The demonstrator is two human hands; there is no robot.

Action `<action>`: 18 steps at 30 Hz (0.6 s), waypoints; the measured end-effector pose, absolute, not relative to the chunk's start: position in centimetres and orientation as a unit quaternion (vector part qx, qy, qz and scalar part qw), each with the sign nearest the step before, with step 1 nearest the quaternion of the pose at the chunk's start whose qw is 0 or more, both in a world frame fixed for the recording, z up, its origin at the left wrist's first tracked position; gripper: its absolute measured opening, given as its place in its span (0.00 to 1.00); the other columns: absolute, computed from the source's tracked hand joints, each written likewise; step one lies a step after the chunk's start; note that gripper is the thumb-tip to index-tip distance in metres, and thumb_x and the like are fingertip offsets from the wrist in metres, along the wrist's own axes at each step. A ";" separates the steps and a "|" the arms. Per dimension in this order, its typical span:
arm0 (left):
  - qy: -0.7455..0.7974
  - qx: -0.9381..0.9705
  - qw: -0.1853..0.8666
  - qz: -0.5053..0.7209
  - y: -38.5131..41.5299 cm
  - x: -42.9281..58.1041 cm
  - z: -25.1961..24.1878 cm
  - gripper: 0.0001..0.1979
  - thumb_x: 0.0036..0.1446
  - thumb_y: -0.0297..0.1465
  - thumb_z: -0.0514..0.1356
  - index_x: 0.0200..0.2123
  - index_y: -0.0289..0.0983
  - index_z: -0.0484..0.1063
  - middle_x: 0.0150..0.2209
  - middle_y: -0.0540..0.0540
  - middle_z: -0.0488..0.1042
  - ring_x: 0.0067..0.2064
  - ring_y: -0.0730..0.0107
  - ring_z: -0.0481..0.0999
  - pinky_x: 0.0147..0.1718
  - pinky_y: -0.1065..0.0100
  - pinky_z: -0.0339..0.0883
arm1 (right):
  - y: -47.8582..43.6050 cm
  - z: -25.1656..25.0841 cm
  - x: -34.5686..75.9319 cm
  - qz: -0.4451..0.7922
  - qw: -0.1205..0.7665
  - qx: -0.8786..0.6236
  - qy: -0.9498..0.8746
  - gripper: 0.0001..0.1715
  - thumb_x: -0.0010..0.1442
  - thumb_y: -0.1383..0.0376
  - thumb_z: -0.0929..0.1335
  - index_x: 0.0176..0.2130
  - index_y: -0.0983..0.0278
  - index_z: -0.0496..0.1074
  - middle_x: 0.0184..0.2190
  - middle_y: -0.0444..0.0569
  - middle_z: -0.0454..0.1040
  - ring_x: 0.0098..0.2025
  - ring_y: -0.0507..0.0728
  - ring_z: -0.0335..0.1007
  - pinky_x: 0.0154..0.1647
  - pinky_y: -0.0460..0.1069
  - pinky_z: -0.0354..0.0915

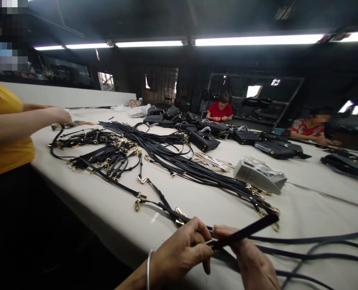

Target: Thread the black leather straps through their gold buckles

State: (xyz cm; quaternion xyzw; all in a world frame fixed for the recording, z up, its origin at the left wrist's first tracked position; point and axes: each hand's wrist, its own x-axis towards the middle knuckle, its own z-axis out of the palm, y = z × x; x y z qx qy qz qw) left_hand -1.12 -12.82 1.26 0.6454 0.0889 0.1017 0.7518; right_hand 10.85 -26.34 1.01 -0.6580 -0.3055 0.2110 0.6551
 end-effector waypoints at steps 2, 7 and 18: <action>0.083 0.624 0.771 0.093 -12.9 -1.0 1.6 0.11 0.56 0.32 0.62 0.38 0.35 0.63 0.24 0.53 0.71 0.23 0.78 0.61 0.23 0.75 0.51 | -25.3 0.9 10.8 0.233 0.649 -0.653 -0.311 0.33 0.56 0.38 0.65 0.42 0.59 0.81 0.46 0.52 0.80 0.51 0.66 0.73 0.52 0.53 0.68; 0.079 0.578 0.808 0.075 -12.9 -0.9 1.5 0.19 0.56 0.43 0.65 0.37 0.37 0.61 0.24 0.52 0.71 0.17 0.82 0.57 0.15 0.75 0.44 | -23.5 -0.3 9.4 0.192 0.574 -0.712 -0.356 0.36 0.57 0.37 0.64 0.50 0.59 0.75 0.36 0.49 0.81 0.35 0.60 0.76 0.36 0.48 0.68; 0.142 0.605 0.771 0.140 -11.5 -1.5 0.1 0.17 0.44 0.23 0.68 0.40 0.34 0.72 0.30 0.51 0.73 0.31 0.76 0.67 0.29 0.76 0.57 | -24.9 -2.3 12.1 0.184 0.632 -0.706 -0.261 0.28 0.50 0.41 0.72 0.39 0.59 0.78 0.27 0.45 0.78 0.29 0.57 0.72 0.30 0.46 0.68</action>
